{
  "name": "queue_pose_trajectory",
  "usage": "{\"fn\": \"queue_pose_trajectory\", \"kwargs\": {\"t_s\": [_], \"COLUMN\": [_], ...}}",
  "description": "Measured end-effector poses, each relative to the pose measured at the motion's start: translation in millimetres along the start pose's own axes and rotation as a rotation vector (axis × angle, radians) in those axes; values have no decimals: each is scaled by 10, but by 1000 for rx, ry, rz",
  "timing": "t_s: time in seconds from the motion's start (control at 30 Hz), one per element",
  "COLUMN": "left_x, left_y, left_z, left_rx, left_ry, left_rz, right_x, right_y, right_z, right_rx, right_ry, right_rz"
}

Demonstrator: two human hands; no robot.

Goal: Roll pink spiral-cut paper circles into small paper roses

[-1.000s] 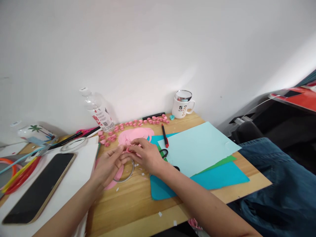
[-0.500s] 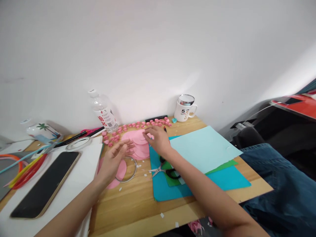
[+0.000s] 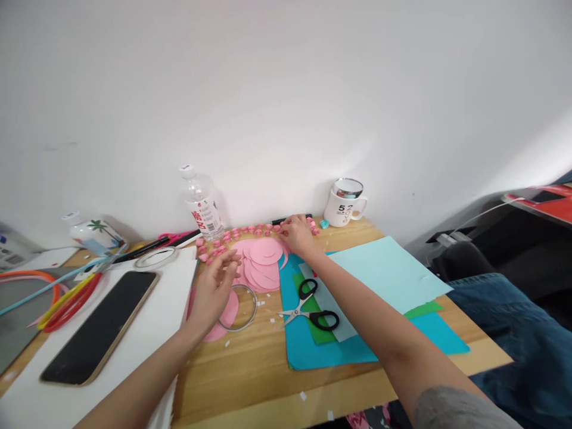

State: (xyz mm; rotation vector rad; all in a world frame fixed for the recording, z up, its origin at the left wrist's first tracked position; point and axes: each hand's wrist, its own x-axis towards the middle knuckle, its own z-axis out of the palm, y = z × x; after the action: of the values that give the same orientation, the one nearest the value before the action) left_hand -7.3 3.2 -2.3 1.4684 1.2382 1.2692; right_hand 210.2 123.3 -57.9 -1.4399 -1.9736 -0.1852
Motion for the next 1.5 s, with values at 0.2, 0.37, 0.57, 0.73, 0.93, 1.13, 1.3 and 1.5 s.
{"fn": "queue_pose_trajectory", "kwargs": {"t_s": [0.2, 0.37, 0.57, 0.73, 0.93, 1.13, 1.3, 1.5], "left_x": [16, 13, -13, 3, 36, 46, 17, -18], "left_y": [-20, 33, 109, 66, 95, 85, 94, 183], "left_z": [-11, -4, 22, 22, 25, 29, 18, 7], "left_rx": [13, -25, -50, -221, -579, -568, -405, -238], "left_ry": [29, -14, -45, -83, -231, -212, -308, -233], "left_rz": [36, -27, -91, -228, -533, -383, -268, -181], "right_x": [22, -79, -297, -299, -364, -499, -540, -606], "right_y": [21, -233, -566, -609, -806, -953, -861, -876], "right_z": [-150, -407, -497, -478, -694, -811, -644, -622], "right_rx": [22, 193, 55, 32, 446, 639, 1057, 1338], "right_ry": [14, -184, -411, -287, 103, 30, -66, -406], "right_rz": [-15, -135, -345, -305, -280, -216, 254, 439]}}
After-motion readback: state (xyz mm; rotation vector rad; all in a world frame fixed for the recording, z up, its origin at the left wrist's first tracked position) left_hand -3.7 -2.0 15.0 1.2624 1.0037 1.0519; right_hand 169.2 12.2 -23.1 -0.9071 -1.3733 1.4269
